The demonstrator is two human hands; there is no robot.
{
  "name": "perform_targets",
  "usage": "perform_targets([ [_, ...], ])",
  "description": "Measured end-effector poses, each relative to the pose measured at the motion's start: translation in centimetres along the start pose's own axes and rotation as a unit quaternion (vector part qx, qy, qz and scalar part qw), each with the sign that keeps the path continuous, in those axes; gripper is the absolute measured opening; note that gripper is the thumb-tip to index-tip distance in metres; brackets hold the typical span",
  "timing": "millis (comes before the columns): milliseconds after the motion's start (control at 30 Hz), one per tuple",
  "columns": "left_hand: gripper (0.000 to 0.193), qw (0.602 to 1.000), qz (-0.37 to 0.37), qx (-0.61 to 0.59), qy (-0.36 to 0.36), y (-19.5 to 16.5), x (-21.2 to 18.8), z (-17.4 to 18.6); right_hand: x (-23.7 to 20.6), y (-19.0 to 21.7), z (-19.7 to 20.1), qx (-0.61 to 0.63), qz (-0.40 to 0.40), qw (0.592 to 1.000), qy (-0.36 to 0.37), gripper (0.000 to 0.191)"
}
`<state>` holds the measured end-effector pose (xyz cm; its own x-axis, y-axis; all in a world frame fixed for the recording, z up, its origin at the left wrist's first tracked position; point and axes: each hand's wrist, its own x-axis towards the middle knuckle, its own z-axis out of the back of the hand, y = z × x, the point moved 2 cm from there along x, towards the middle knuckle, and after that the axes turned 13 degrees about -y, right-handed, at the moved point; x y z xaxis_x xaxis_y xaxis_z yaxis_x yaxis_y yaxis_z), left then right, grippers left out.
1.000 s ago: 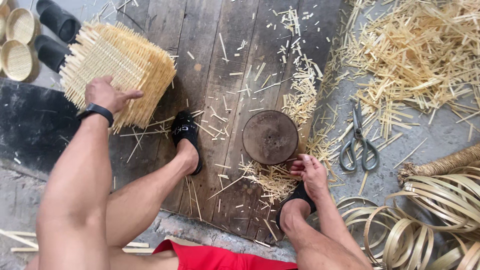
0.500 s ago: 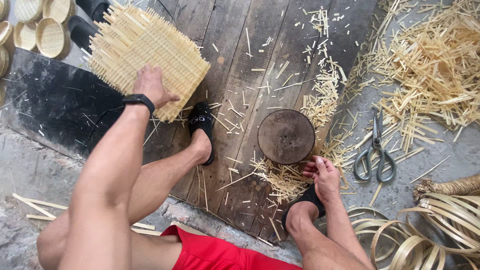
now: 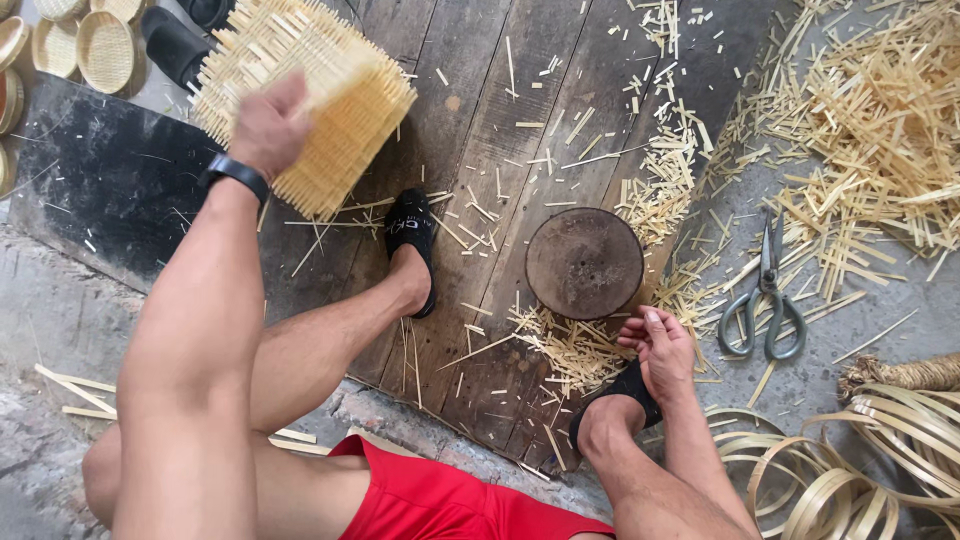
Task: The person sits on the floor and trims the edge of a round woven bamboo lid with scissors, rotating it over a round wooden form. They fit a thin bamboo rim ring around the lid edge, press the lid onto the form to shape it, and set finished lids onto a stack of woven bamboo panels.
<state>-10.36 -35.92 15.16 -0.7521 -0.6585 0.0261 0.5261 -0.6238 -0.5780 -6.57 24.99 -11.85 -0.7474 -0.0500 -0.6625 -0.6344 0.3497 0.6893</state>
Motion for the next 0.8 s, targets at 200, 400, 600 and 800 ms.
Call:
perform_targets([
  [200, 0.051, 0.949, -0.051, 0.169, -0.261, -6.0, 0.9, -1.4, -1.4, 2.1, -1.3, -0.004, 0.022, 1.0, -0.007, 0.031],
  [400, 0.074, 0.779, -0.613, 0.132, 0.003, -10.7, -20.6, -18.2, -3.0, 6.5, -3.5, 0.092, 0.009, 0.993, 0.071, 0.042],
  [600, 0.078, 0.787, -0.565, -0.045, 0.246, -9.3, -30.2, -22.7, -0.9, 6.3, -4.4, -0.116, 0.078, 0.989, -0.042, 0.029],
  [800, 0.071, 0.991, -0.013, -0.082, 0.109, -5.5, -22.0, -26.0, -0.7, 4.7, -4.5, -0.138, 0.121, 0.98, -0.078, 0.025],
])
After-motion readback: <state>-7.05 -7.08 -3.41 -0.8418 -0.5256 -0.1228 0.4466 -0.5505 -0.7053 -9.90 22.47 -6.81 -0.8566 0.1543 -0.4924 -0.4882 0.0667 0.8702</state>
